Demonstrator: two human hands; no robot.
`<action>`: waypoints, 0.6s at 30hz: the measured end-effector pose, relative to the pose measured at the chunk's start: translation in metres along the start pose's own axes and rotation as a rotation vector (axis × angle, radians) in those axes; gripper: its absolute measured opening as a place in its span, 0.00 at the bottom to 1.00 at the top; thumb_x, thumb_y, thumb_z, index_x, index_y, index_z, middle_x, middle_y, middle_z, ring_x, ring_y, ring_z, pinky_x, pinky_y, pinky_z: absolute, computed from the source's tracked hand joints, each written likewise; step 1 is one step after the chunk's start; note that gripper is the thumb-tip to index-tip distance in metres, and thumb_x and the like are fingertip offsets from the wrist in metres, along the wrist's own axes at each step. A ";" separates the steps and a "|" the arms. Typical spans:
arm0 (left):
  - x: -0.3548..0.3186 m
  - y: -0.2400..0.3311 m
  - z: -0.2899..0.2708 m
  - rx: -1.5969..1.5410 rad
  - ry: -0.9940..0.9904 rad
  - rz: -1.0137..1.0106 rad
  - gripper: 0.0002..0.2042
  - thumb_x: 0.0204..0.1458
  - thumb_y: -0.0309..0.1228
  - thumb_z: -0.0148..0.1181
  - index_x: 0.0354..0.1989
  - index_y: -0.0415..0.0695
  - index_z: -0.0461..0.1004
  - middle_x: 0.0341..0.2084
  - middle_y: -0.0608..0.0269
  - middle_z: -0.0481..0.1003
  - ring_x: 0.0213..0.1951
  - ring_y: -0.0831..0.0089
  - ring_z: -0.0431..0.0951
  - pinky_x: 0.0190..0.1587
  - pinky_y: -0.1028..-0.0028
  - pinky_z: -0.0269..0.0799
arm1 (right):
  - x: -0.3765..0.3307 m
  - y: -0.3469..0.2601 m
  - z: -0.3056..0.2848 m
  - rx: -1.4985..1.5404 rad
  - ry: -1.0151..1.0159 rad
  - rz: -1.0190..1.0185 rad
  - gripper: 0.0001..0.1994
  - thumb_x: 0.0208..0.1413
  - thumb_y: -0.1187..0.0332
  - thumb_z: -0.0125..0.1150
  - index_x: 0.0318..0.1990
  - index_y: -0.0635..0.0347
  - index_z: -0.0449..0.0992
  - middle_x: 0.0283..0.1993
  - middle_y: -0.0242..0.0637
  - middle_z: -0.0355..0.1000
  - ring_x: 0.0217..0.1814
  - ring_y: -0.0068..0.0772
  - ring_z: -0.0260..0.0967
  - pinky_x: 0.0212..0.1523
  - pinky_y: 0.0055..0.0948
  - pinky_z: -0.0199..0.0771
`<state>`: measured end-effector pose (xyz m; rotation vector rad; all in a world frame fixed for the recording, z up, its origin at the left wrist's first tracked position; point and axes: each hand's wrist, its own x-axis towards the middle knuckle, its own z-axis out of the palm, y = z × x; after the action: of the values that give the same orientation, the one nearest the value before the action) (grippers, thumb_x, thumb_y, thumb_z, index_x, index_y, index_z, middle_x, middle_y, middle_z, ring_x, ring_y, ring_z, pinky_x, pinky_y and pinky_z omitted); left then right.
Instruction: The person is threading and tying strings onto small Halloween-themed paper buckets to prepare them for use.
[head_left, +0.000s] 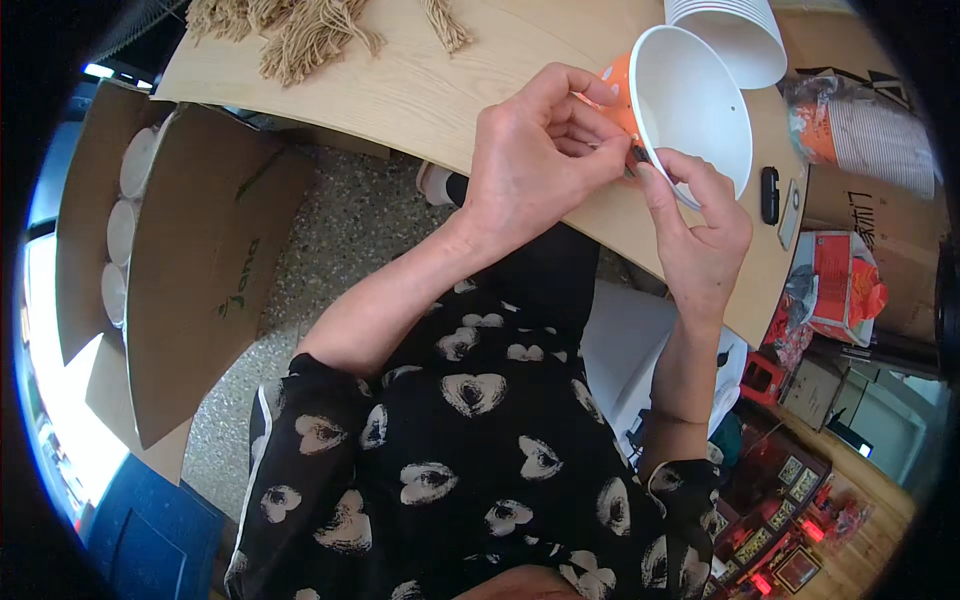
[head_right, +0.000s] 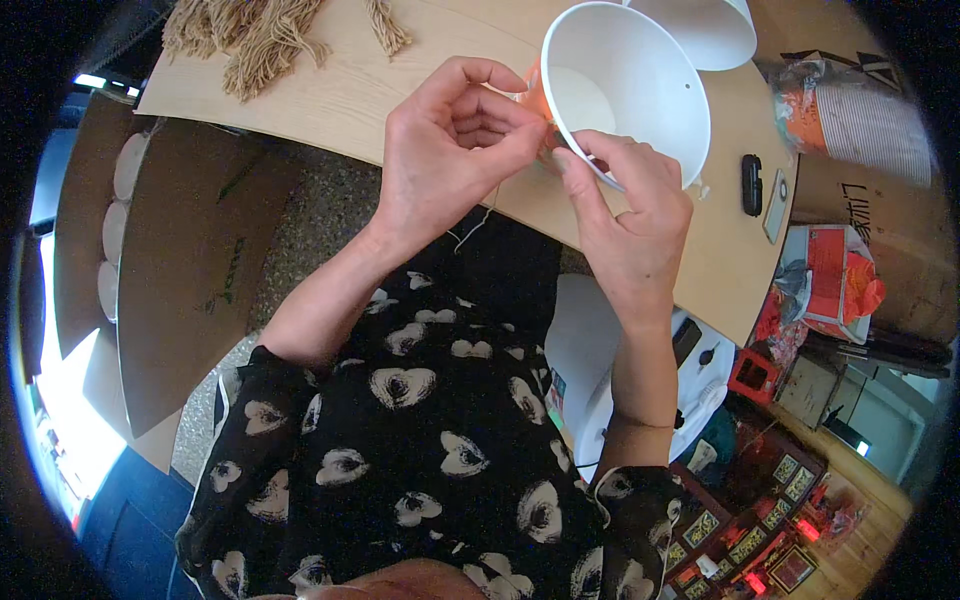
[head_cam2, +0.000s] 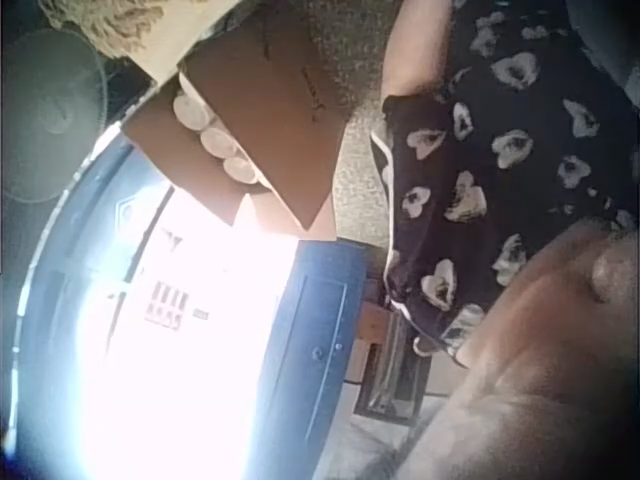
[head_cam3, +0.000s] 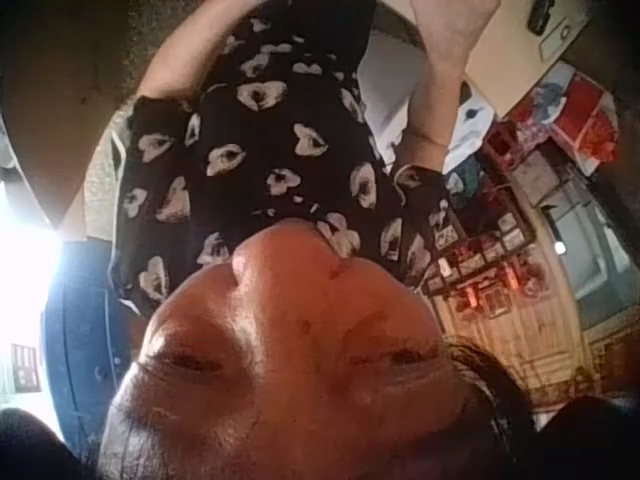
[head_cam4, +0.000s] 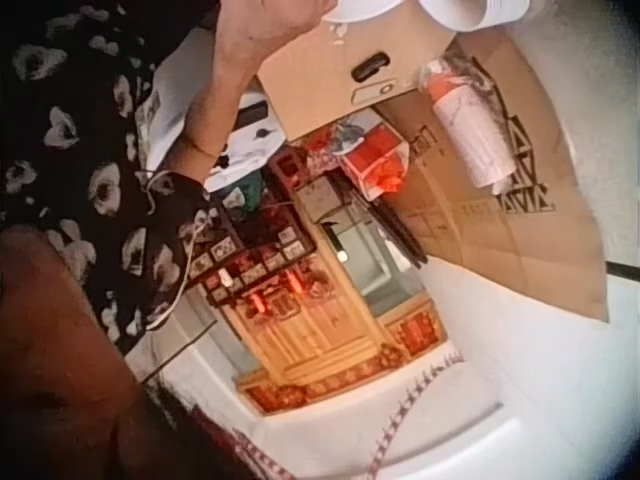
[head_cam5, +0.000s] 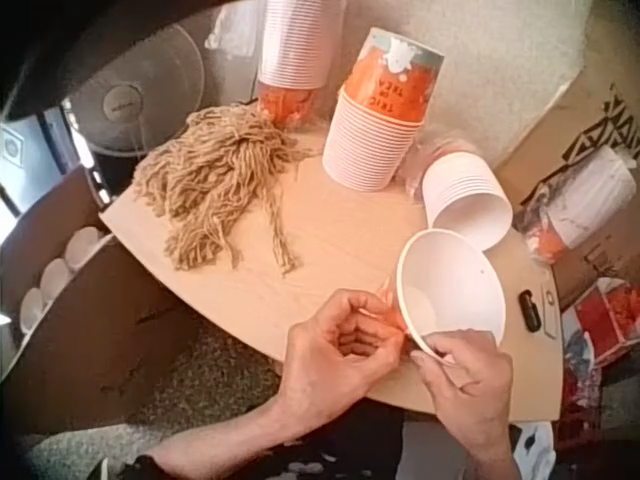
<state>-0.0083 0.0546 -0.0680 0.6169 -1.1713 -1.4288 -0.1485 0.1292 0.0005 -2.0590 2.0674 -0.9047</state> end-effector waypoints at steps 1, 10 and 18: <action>0.001 0.004 -0.001 0.016 -0.039 -0.027 0.14 0.51 0.20 0.66 0.45 0.34 0.71 0.29 0.58 0.81 0.33 0.78 0.83 0.39 0.79 0.81 | 0.000 0.001 0.000 0.024 0.021 0.009 0.08 0.56 0.74 0.67 0.42 0.62 0.82 0.36 0.35 0.79 0.39 0.27 0.72 0.46 0.26 0.70; 0.005 0.015 0.000 0.097 -0.105 -0.096 0.14 0.52 0.20 0.66 0.46 0.34 0.71 0.32 0.59 0.81 0.36 0.79 0.82 0.41 0.81 0.80 | 0.032 0.010 -0.016 0.272 -0.241 0.114 0.10 0.63 0.72 0.56 0.48 0.65 0.79 0.35 0.37 0.79 0.36 0.23 0.73 0.39 0.23 0.73; 0.008 0.032 -0.005 0.141 -0.120 -0.226 0.14 0.53 0.19 0.65 0.47 0.33 0.72 0.33 0.57 0.80 0.37 0.77 0.82 0.44 0.80 0.79 | 0.051 0.021 -0.013 0.441 -0.410 0.145 0.08 0.59 0.75 0.60 0.44 0.63 0.80 0.33 0.31 0.78 0.33 0.19 0.71 0.36 0.23 0.71</action>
<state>0.0079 0.0493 -0.0392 0.7905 -1.3385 -1.6008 -0.1779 0.0846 0.0187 -1.6705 1.6074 -0.7513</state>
